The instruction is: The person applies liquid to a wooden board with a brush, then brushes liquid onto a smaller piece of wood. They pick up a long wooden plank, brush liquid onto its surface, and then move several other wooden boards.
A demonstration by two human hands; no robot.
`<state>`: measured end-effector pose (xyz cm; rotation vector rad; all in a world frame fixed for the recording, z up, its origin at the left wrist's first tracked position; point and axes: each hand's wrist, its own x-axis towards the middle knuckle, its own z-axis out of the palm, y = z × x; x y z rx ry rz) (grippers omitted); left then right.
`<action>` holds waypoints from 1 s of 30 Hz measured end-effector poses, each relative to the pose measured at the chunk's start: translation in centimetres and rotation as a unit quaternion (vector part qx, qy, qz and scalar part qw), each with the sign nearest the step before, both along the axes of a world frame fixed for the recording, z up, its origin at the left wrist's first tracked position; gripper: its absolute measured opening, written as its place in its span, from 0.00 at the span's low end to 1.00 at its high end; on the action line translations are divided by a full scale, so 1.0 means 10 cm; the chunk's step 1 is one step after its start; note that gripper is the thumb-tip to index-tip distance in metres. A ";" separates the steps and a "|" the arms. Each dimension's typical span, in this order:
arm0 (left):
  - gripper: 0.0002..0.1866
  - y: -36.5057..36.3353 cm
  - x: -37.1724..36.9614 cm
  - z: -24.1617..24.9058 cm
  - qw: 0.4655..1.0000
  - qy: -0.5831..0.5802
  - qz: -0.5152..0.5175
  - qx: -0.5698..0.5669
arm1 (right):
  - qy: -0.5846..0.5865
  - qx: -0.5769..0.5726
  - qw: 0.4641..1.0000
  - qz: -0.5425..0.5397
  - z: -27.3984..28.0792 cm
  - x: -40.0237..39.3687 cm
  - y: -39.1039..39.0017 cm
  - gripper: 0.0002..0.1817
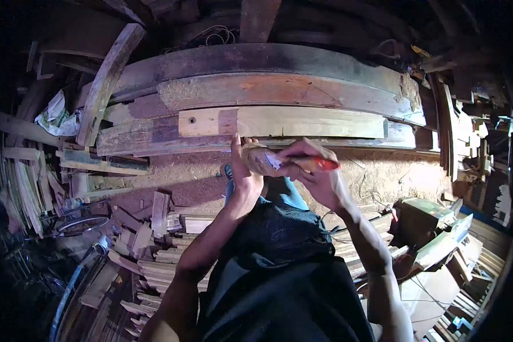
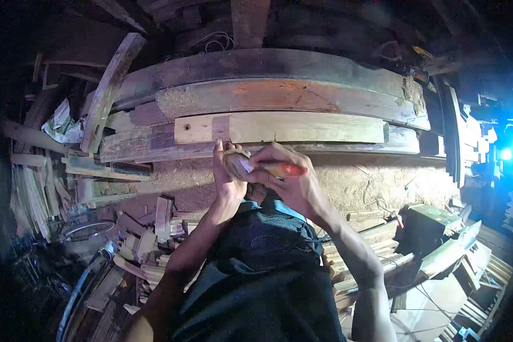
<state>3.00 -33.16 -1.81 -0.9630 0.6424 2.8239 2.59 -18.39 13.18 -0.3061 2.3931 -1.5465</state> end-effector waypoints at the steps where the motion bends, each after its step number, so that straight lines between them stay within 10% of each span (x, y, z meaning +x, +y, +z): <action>1: 0.17 -0.01 0.00 -0.03 1.000 0.000 0.003 -0.001 | 0.000 -0.001 1.000 0.003 0.09 0.00 -0.02 0.12; 19: 0.23 -0.16 0.02 0.09 0.998 -0.042 -0.057 0.002 | 0.118 0.057 0.989 -0.065 0.05 0.23 -0.40 0.09; 30: 0.14 -0.67 0.17 -0.43 0.997 -0.065 0.040 0.020 | -0.130 -0.122 0.972 -0.156 -0.11 0.02 -0.06 0.16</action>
